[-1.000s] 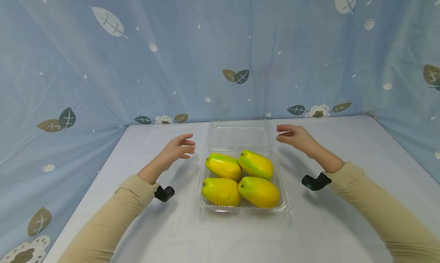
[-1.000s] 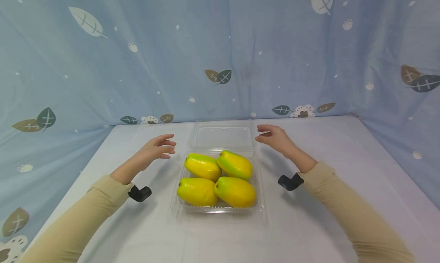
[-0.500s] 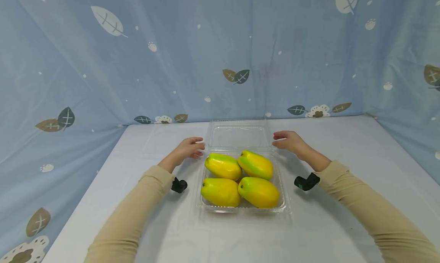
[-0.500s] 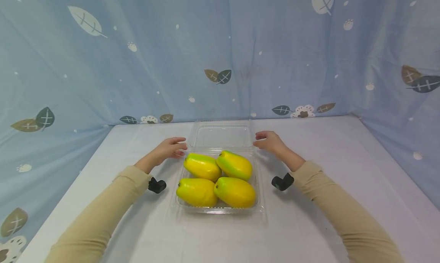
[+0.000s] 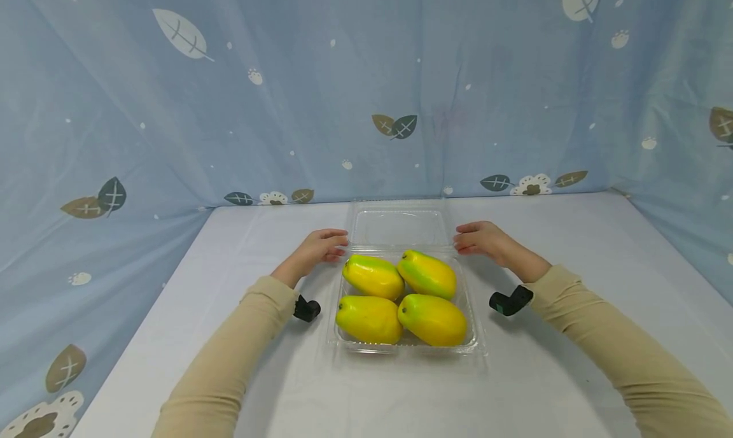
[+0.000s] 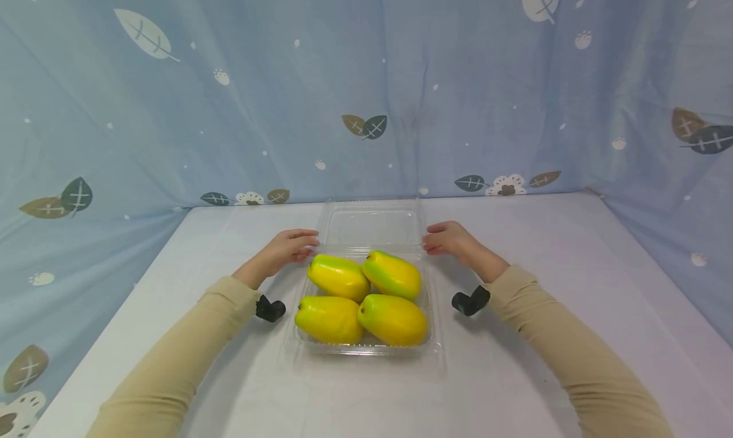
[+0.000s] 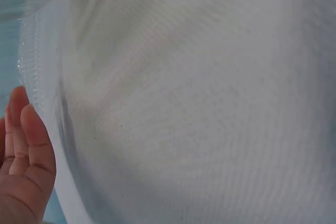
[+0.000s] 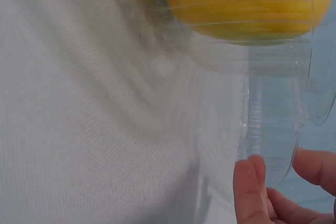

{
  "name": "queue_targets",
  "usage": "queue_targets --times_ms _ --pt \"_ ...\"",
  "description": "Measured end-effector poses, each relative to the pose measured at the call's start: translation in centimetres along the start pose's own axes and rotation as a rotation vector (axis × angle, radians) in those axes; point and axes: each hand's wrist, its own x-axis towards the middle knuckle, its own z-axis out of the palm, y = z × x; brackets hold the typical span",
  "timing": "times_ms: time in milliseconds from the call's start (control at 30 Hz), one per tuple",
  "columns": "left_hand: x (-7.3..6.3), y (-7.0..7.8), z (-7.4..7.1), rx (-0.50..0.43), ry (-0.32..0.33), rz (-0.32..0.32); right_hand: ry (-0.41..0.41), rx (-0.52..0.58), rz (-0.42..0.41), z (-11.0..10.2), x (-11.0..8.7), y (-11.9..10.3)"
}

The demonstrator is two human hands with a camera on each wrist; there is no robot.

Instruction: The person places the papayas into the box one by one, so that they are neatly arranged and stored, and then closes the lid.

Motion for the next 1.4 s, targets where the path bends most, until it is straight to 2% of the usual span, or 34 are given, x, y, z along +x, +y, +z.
queue_targets --times_ms 233,467,700,967,1133,1400 --pt "0.0 0.2 0.1 0.01 0.005 0.031 0.002 0.031 -0.024 -0.1 0.2 0.0" --pt "-0.3 0.7 -0.1 0.032 0.025 0.058 0.07 -0.053 0.007 0.0 0.1 -0.6" --pt "-0.4 0.8 -0.2 0.07 0.041 0.072 0.125 -0.049 -0.008 0.3 -0.1 -1.1" --pt "-0.8 1.4 -0.4 0.071 0.074 0.148 0.154 -0.012 -0.039 0.3 -0.4 -1.4" --pt "-0.9 2.0 -0.5 0.103 0.097 0.178 0.17 0.01 -0.059 0.1 -0.7 -2.0" --pt "-1.4 3.7 -1.1 0.117 0.089 0.217 0.185 0.011 -0.088 -0.6 -1.2 -3.7"
